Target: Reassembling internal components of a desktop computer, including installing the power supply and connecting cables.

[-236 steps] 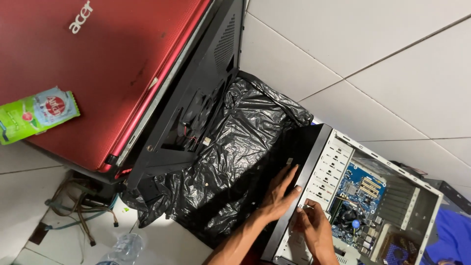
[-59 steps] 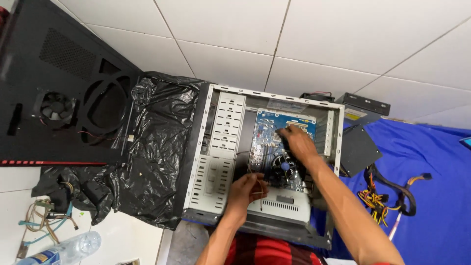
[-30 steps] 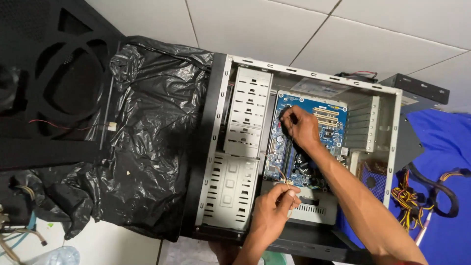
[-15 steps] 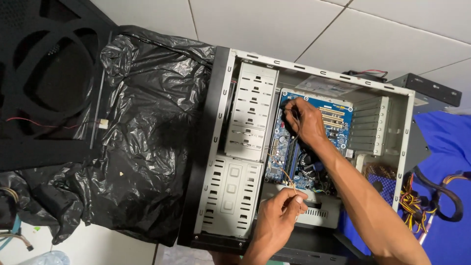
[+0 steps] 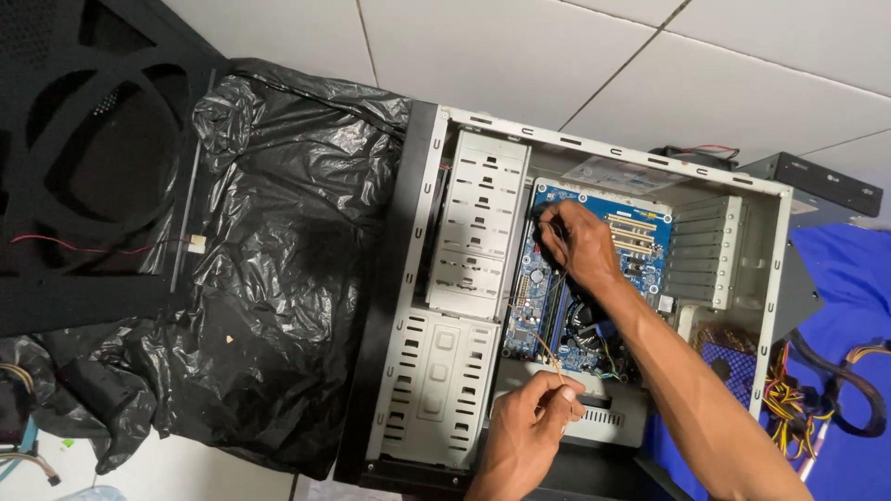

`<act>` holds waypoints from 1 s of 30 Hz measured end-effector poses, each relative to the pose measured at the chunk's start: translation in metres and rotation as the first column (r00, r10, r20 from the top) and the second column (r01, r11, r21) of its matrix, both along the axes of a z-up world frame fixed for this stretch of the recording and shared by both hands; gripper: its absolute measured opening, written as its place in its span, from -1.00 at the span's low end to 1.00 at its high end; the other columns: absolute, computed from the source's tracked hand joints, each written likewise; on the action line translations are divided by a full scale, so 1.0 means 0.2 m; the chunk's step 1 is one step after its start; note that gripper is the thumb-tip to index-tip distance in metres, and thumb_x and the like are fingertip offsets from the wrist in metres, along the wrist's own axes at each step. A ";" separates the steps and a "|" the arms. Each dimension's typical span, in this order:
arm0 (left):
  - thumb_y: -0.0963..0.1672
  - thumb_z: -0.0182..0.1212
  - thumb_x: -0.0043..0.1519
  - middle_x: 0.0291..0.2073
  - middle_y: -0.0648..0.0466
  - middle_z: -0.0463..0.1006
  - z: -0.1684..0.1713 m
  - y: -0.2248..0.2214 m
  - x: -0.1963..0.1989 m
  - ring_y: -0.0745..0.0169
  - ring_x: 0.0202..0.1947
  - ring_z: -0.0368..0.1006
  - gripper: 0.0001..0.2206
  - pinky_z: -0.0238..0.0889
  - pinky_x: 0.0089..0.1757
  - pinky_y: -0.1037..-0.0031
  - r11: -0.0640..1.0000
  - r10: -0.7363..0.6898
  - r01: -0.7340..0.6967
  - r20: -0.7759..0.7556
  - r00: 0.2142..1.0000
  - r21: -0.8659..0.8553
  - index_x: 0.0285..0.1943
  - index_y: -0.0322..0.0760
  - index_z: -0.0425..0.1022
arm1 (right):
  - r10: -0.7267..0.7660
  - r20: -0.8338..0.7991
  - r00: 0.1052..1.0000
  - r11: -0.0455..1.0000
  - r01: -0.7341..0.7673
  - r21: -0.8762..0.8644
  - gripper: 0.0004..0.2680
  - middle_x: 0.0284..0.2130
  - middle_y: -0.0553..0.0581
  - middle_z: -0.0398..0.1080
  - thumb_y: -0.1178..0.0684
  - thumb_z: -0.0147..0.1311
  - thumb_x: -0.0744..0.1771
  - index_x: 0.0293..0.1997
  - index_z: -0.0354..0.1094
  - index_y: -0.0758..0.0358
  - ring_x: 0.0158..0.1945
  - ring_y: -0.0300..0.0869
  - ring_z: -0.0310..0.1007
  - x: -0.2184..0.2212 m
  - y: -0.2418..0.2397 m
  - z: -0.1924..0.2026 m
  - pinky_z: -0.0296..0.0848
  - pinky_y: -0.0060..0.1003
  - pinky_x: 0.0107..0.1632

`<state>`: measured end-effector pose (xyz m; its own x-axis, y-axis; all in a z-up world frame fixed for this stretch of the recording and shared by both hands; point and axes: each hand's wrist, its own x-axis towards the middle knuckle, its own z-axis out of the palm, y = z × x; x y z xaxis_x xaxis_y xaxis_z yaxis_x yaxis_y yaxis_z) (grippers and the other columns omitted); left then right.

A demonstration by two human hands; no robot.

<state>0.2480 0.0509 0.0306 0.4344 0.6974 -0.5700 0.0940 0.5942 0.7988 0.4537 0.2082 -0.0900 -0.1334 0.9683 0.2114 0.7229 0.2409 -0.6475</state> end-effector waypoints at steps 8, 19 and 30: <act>-0.13 0.05 0.32 -0.37 0.13 0.66 0.01 0.01 0.00 0.43 -0.37 0.54 -0.81 0.44 -0.24 0.61 1.000 -0.022 0.022 -0.020 1.000 -0.020 -0.04 -0.23 0.58 | 0.033 0.006 0.999 0.999 -0.033 0.003 -0.92 -0.50 0.05 0.43 0.36 0.17 0.32 -0.18 0.40 0.38 -0.62 -0.34 0.33 0.00 0.00 0.01 0.40 -0.54 -0.66; -0.16 0.07 0.36 -0.27 0.09 0.64 -0.07 0.00 0.05 0.46 -0.33 0.46 -0.82 0.44 -0.26 0.63 0.973 0.102 -0.086 0.064 0.993 -0.215 -0.01 -0.31 0.57 | 0.015 0.034 0.999 1.000 -0.014 -0.021 -0.88 -0.43 0.12 0.49 0.40 0.21 0.26 -0.24 0.39 0.40 -0.45 -0.23 0.52 -0.04 0.02 0.03 0.58 -0.46 -0.43; -0.13 0.20 0.25 -0.24 0.13 0.65 -0.11 0.18 0.24 0.34 -0.25 0.55 -0.82 0.45 -0.16 0.50 0.960 0.275 -0.265 -0.115 0.955 0.094 -0.01 -0.17 0.61 | -0.297 -0.099 0.950 0.673 0.134 -0.728 -0.80 -0.22 0.06 0.66 0.25 0.06 0.25 -0.10 0.54 0.24 -0.31 -0.22 0.60 0.06 -0.61 0.56 0.58 -0.36 -0.20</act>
